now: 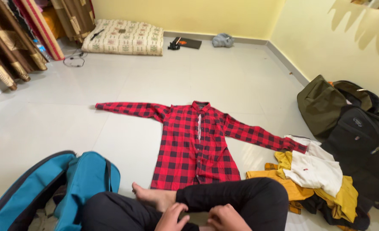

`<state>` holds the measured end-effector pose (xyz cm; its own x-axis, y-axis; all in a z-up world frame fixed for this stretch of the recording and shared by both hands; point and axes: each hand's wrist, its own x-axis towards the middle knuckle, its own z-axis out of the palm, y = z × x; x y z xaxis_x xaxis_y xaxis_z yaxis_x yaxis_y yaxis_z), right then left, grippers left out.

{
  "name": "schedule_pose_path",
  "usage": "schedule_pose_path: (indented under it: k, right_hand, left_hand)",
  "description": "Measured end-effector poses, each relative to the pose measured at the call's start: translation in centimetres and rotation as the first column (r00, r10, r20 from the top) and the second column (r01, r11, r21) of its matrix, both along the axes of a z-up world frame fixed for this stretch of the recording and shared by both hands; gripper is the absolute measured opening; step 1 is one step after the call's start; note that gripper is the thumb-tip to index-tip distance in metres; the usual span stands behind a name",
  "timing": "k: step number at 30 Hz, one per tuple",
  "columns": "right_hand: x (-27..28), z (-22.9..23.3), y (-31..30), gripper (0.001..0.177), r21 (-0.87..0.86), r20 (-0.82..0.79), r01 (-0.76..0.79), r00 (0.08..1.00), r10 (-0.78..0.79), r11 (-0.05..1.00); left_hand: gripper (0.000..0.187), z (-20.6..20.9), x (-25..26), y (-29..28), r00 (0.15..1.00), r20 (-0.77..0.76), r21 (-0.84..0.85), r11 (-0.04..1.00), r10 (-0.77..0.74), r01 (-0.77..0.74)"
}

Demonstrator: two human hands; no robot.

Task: The person buttons a red-and-black plaid shirt on the floor, then smooths and folds it.

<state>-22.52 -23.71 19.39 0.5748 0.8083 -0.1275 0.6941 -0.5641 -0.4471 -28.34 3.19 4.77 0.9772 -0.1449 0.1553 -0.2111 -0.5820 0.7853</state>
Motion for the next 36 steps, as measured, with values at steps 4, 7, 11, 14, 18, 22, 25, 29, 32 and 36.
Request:
schedule_pose_path:
  k: [4, 7, 11, 14, 18, 22, 25, 29, 32, 36]
  right_hand:
    - [0.0, 2.0, 0.6, 0.014, 0.243, -0.139, 0.183, 0.979, -0.152, 0.953]
    - [1.6, 1.9, 1.0, 0.014, 0.397, 0.035, 0.171, 0.979, -0.201, 0.902]
    - [5.6, -1.8, 1.7, 0.03, -0.046, 0.136, 0.549, 0.831, -0.54, 0.834]
    - [6.9, -5.6, 1.8, 0.047, -0.38, 0.246, 0.492, 0.87, -0.427, 0.783]
    - [5.0, -7.3, 1.1, 0.049, -0.232, 0.463, 0.477, 0.821, -0.335, 0.848]
    - [3.4, -5.5, -0.2, 0.044, -0.36, 0.393, 0.427, 0.876, -0.28, 0.829]
    - [3.1, -4.9, -2.4, 0.039, -0.28, 0.375, 0.385, 0.887, -0.269, 0.879]
    - [0.6, -9.9, -2.4, 0.033, 0.114, 0.708, 0.101, 0.689, -0.152, 0.988]
    - [1.1, -12.2, -0.3, 0.032, 0.029, 0.487, 0.167, 0.859, -0.16, 0.986]
    - [0.8, -10.9, 0.9, 0.028, -0.057, 0.344, 0.253, 0.913, -0.219, 0.966]
  left_hand:
    - [0.035, 1.2, -0.2, 0.0, 0.928, 0.325, 0.192, 0.947, 0.184, -0.256]
    - [0.046, 0.9, 1.1, 0.9, 0.885, 0.402, 0.227, 0.911, 0.234, -0.344]
    - [0.037, 0.2, 4.3, 1.5, 0.904, 0.403, 0.298, 0.915, 0.139, -0.273]
    - [0.042, 0.2, 7.0, 1.0, 0.995, 0.097, 0.35, 0.934, 0.034, -0.066]
    - [0.072, 2.5, 6.5, 0.1, 0.999, 0.045, 0.525, 0.851, -0.024, -0.003]
    - [0.092, 5.1, 6.6, -2.3, 0.972, 0.211, 0.6, 0.798, -0.098, -0.05]
    - [0.092, 5.6, 5.3, -1.6, 0.985, -0.163, 0.604, 0.782, -0.065, 0.151]
    - [0.086, 1.6, -0.6, -0.4, 0.994, -0.106, 0.479, 0.875, -0.018, 0.067]
    - [0.08, 0.4, -0.1, 1.2, 0.994, -0.058, 0.501, 0.864, 0.095, -0.053]
    - [0.073, 2.9, -0.7, 1.7, 0.997, -0.039, 0.495, 0.868, 0.07, -0.041]
